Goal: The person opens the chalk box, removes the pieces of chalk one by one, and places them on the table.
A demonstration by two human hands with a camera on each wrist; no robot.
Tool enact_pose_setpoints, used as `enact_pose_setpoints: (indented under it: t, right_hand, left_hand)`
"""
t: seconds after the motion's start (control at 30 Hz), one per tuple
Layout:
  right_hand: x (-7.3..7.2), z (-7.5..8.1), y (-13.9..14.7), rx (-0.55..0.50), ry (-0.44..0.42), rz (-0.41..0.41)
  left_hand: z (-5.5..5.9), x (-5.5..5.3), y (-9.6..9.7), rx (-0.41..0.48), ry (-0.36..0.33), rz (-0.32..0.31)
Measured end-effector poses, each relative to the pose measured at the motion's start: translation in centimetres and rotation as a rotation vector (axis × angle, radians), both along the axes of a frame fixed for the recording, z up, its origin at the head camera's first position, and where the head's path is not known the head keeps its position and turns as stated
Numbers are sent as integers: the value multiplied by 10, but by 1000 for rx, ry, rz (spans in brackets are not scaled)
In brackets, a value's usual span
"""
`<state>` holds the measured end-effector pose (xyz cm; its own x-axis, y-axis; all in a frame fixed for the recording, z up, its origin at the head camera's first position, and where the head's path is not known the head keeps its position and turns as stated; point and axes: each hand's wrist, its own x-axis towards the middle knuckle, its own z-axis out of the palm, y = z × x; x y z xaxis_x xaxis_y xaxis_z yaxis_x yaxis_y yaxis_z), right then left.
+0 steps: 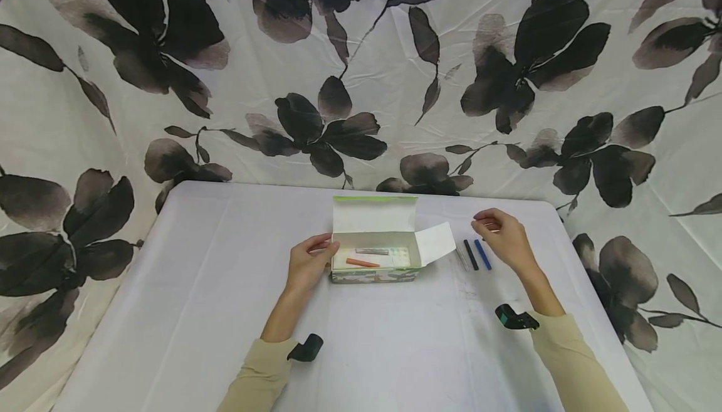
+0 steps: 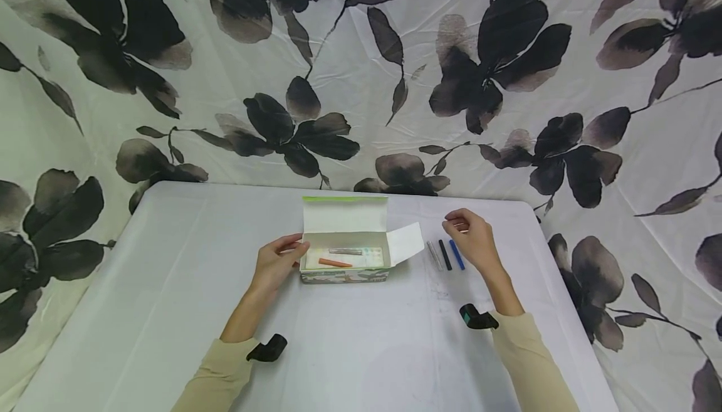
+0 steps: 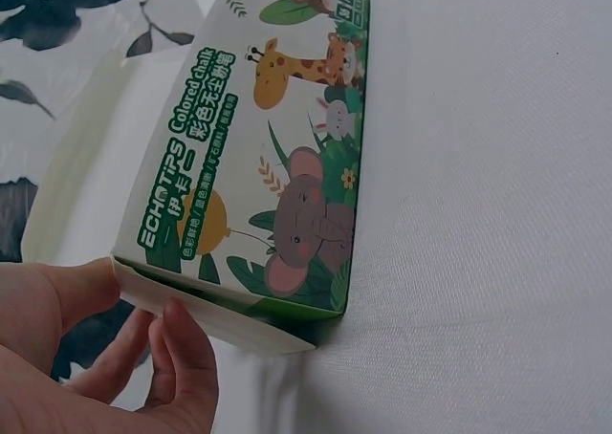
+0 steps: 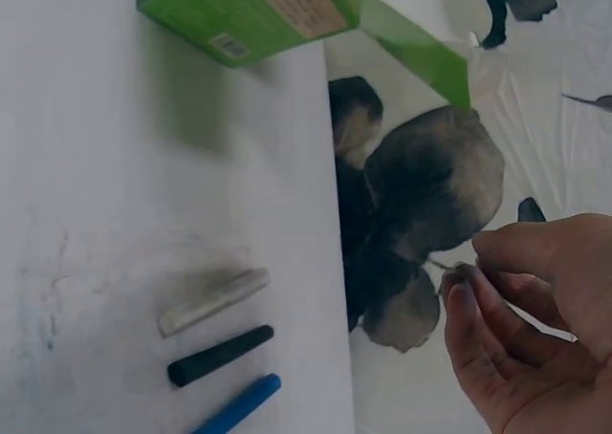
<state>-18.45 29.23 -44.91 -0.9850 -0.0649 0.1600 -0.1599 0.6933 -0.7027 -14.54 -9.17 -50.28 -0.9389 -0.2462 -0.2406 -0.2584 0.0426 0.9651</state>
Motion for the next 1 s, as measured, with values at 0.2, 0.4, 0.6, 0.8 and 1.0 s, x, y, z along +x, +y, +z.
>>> enact_pose_setpoints:
  t: [0.2,0.4,0.6,0.8,1.0]
  right_hand:
    - [-5,14,-19,-38,40,63]
    - [-8,22,-44,-71,52,114]
    - [-10,23,-69,-90,59,166]
    - [-10,16,-94,-120,37,236]
    - [-7,4,-113,-128,17,308]
  left_hand:
    - [0,0,-1,11,3,-5]
    - [2,1,-1,14,2,-14]
    - [2,1,-1,10,3,-12]
    - [1,1,-1,13,0,-1]
    - [0,2,-1,11,3,-2]
